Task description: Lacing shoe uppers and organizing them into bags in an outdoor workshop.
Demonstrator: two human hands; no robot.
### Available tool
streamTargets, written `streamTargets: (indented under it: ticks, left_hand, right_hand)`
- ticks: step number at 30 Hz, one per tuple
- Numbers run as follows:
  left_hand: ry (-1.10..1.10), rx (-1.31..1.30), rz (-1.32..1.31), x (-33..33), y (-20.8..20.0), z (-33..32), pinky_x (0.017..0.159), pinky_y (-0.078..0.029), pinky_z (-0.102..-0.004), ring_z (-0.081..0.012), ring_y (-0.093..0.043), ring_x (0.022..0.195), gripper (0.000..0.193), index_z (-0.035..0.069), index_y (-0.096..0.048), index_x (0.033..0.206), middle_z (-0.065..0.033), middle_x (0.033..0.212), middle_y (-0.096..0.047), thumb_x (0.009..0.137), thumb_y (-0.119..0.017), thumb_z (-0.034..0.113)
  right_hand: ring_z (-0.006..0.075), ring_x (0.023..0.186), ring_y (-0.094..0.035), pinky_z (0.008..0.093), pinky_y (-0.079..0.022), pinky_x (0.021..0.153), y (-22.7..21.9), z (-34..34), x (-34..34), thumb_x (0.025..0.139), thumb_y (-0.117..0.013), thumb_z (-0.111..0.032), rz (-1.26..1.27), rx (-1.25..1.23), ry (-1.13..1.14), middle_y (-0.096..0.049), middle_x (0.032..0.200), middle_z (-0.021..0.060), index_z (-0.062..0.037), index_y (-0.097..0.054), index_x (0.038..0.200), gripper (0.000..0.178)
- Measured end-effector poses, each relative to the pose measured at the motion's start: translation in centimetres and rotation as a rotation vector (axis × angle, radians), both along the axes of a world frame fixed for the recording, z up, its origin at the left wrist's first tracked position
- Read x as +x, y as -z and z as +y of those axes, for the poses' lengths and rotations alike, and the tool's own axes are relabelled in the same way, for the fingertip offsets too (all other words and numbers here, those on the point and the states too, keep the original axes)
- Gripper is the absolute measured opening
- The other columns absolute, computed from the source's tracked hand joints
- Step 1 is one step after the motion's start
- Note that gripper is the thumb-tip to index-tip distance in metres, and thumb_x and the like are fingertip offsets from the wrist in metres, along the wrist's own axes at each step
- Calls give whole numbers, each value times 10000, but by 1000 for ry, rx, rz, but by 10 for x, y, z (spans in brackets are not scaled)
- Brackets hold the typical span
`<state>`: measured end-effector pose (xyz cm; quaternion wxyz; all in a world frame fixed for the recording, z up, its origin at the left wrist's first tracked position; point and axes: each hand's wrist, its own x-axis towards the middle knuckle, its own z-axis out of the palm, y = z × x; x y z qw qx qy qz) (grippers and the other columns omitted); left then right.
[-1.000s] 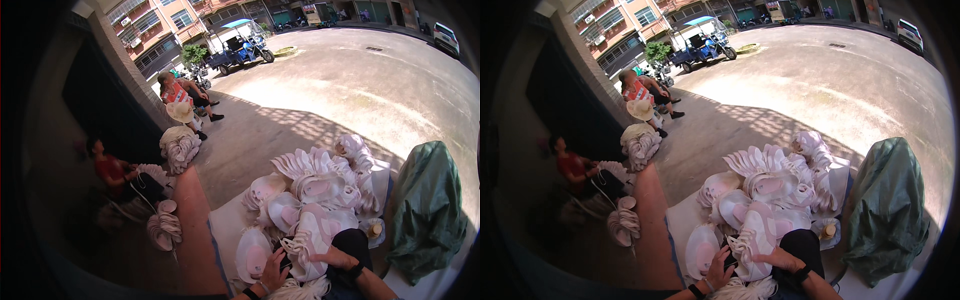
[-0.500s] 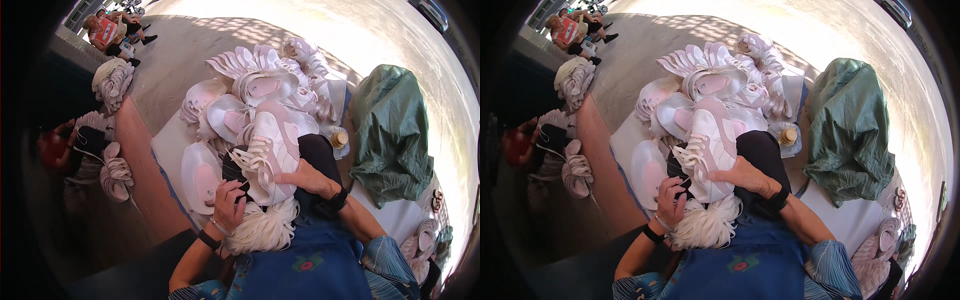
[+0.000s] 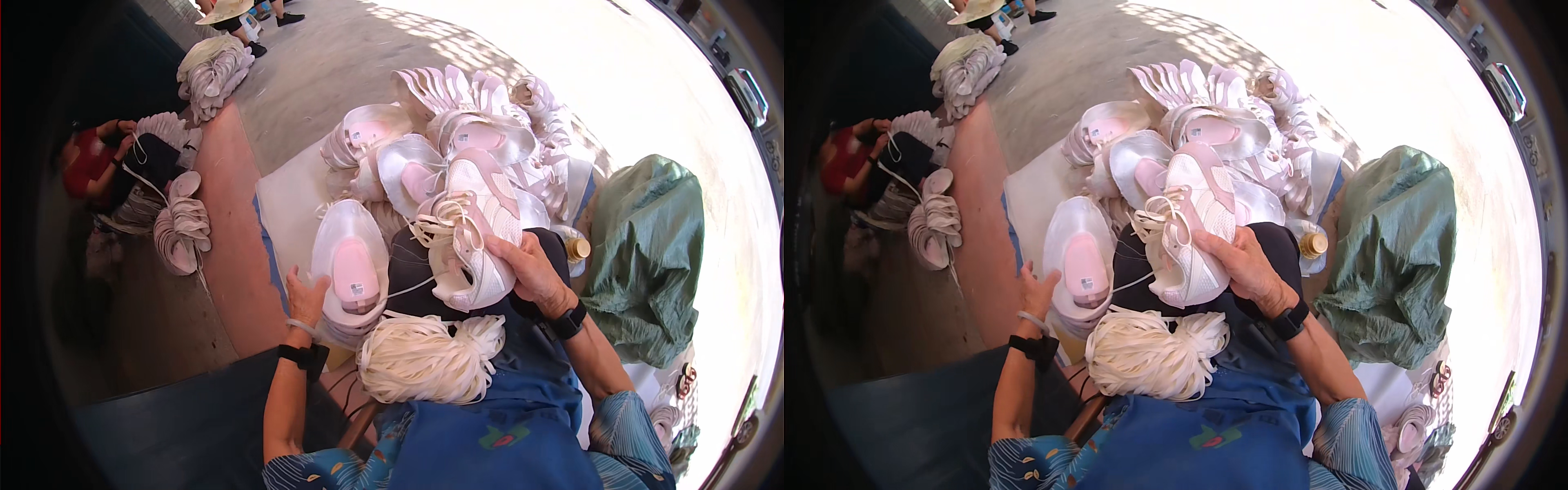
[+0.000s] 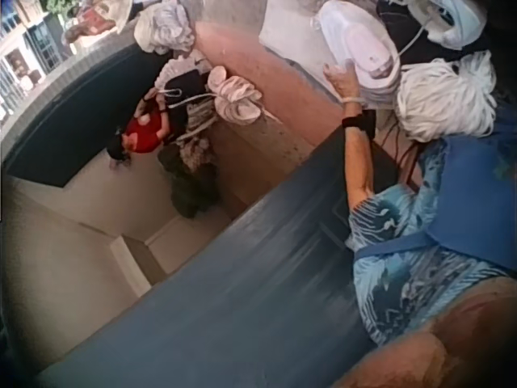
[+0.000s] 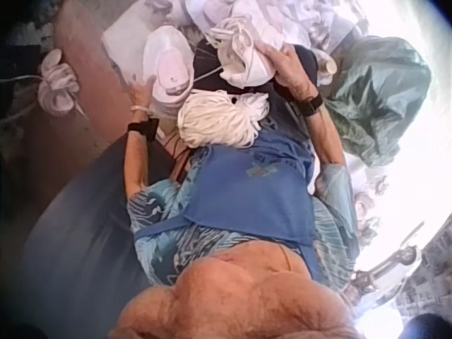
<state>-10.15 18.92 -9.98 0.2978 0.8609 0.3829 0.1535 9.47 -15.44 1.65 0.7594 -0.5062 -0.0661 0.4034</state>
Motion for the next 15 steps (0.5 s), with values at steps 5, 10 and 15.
streamTargets:
  ticks: [5,10,15]
  left_hand:
    - [48,-476,209,-17,22,19,789,-477,-418,-374,-621,866,443,-80,-596,1015,-248,964,-645,805,-599,310]
    - [119,-130,184,4,-13,-4,724,-463,-463,-438,-610,782,369,-68,-612,857,-295,795,-615,837,-527,290]
    - [151,-62,163,17,-43,-3,700,-444,-490,-469,-586,768,347,-66,-590,806,-299,767,-594,848,-520,271]
  right_hand:
    - [143,843,-653,284,-546,730,-18,19,-1,921,-591,-187,-63,45,-3,-661,1016,94,48,-562,1168,343]
    - [136,785,-652,274,-542,666,-27,27,1,919,-579,-168,-149,-43,49,-667,971,88,46,-582,1135,304]
    - [149,752,-658,282,-545,636,-44,48,11,922,-566,-160,-165,-102,40,-669,950,107,65,-587,1109,293]
